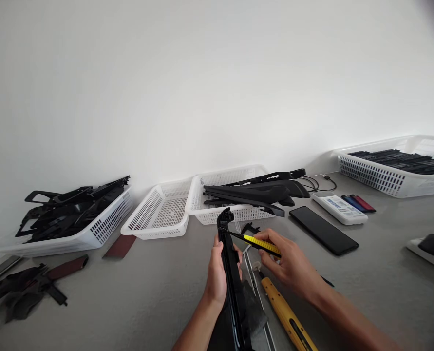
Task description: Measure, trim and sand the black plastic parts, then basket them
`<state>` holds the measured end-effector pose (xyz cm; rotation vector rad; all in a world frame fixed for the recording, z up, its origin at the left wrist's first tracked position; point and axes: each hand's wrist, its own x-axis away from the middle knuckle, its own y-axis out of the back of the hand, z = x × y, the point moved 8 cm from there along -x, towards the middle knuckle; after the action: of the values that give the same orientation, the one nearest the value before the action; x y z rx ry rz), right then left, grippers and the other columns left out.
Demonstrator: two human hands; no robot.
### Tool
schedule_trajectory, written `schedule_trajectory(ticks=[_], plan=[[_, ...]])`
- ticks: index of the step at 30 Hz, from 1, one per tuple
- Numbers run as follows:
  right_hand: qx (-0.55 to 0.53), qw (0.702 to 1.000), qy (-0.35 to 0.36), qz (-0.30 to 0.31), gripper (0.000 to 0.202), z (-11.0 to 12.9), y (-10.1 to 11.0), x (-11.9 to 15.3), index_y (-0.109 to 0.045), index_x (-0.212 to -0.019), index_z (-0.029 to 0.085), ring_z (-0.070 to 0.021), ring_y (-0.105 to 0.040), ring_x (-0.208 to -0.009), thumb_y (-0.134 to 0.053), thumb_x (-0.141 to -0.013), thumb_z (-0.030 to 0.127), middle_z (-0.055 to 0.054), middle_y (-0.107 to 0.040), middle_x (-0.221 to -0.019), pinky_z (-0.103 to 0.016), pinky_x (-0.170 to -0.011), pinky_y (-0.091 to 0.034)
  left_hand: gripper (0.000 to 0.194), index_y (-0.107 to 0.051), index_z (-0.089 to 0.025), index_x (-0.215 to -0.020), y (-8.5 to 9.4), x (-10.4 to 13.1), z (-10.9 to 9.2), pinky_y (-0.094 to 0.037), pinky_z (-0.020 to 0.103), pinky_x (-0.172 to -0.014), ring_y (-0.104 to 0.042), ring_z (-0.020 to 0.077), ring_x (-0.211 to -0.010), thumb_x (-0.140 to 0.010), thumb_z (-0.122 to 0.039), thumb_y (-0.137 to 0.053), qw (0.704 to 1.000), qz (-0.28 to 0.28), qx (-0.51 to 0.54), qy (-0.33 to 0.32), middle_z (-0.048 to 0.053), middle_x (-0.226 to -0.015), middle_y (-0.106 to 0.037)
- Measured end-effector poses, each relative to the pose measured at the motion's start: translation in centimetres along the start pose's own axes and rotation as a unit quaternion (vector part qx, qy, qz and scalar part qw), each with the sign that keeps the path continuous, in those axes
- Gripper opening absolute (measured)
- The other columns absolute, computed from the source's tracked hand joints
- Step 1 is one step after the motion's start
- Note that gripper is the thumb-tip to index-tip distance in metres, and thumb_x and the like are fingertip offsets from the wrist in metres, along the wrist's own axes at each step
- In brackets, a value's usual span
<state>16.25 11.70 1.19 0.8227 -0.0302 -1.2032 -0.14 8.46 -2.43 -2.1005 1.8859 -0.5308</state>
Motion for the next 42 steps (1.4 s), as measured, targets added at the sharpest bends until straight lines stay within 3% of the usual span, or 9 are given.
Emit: schedule_trajectory(ticks=[6,11,15,19,29,33,37,42], plan=[[0.000,1.000,0.027,0.008,0.025,0.5,0.3,0.1,-0.066,-0.114,0.025,-0.0211,-0.072,-0.090,-0.053,-0.093,0.022,-0.003,-0.074,-0.104,-0.030,-0.077,-0.051,0.042,-0.052,-0.023,-0.086,-0.1,-0.1,-0.4,-0.039,0.020,-0.042,-0.041,0.0127,-0.053,-0.088,-0.065,-0.060,1.000,0.000,0.014,-0.006,-0.001,-0.067,-0.057],[0.021,0.999,0.027,-0.038,0.024,0.2,0.9,-0.1,-0.066,-0.114,0.026,-0.0215,-0.072,-0.093,-0.052,-0.094,0.023,-0.003,-0.073,-0.109,-0.031,-0.080,-0.052,0.044,-0.056,-0.021,-0.089,-1.1,-0.2,-0.7,-0.047,0.022,-0.046,-0.047,0.0131,-0.053,-0.092,-0.065,-0.055,0.998,0.054,0.017,0.003,0.001,-0.068,-0.060],[0.025,0.997,0.015,-0.070,0.022,-0.4,1.6,-0.2,-0.066,-0.113,0.025,-0.0222,-0.071,-0.097,-0.052,-0.095,0.024,-0.004,-0.073,-0.110,-0.032,-0.083,-0.051,0.050,-0.059,-0.021,-0.120,-1.7,0.0,-0.2,-0.041,0.020,-0.041,-0.050,0.0122,-0.051,-0.093,-0.063,-0.056,0.994,0.094,0.045,0.038,0.002,-0.079,-0.065],[0.009,0.999,0.025,-0.045,0.022,-0.1,2.1,-0.4,-0.068,-0.107,0.024,-0.0212,-0.070,-0.093,-0.053,-0.091,0.021,-0.004,-0.073,-0.105,-0.031,-0.082,-0.051,0.068,-0.044,-0.026,-0.149,-1.6,-0.1,0.3,-0.037,0.017,-0.040,-0.048,0.0108,-0.050,-0.092,-0.060,-0.059,0.990,0.101,0.076,0.069,0.001,-0.082,-0.065],[-0.014,1.000,-0.006,-0.007,0.020,0.0,2.8,-0.8,-0.069,-0.101,0.022,-0.0234,-0.068,-0.088,-0.055,-0.088,0.024,-0.006,-0.075,-0.100,-0.033,-0.079,-0.050,0.053,-0.052,-0.026,-0.130,-1.3,-0.4,0.4,-0.037,0.018,-0.040,-0.048,0.0107,-0.049,-0.091,-0.060,-0.061,0.988,0.105,0.089,0.075,0.000,-0.081,-0.066],[-0.002,1.000,-0.013,-0.027,0.021,-0.2,3.0,-0.9,-0.070,-0.101,0.022,-0.0225,-0.067,-0.084,-0.055,-0.087,0.025,-0.005,-0.074,-0.098,-0.032,-0.075,-0.049,0.057,-0.049,-0.026,-0.136,-1.3,-0.4,0.3,-0.037,0.018,-0.039,-0.048,0.0107,-0.048,-0.091,-0.060,-0.060,0.988,0.108,0.089,0.069,-0.001,-0.080,-0.065],[-0.009,1.000,-0.005,-0.002,0.020,0.2,3.1,-0.9,-0.070,-0.099,0.022,-0.0206,-0.067,-0.080,-0.054,-0.086,0.025,-0.003,-0.074,-0.096,-0.030,-0.071,-0.048,0.053,-0.051,-0.024,-0.129,-1.2,-0.5,0.4,-0.037,0.018,-0.039,-0.048,0.0107,-0.048,-0.091,-0.060,-0.059,0.988,0.104,0.089,0.076,0.000,-0.081,-0.065],[-0.004,1.000,-0.009,0.005,0.019,0.3,3.7,-0.8,-0.071,-0.096,0.021,-0.0191,-0.064,-0.069,-0.057,-0.084,0.026,-0.003,-0.074,-0.088,-0.029,-0.063,-0.046,0.068,-0.043,-0.027,-0.146,-1.1,-0.6,0.2,-0.038,0.018,-0.039,-0.047,0.0110,-0.048,-0.089,-0.060,-0.061,0.987,0.111,0.089,0.070,0.000,-0.080,-0.064]])
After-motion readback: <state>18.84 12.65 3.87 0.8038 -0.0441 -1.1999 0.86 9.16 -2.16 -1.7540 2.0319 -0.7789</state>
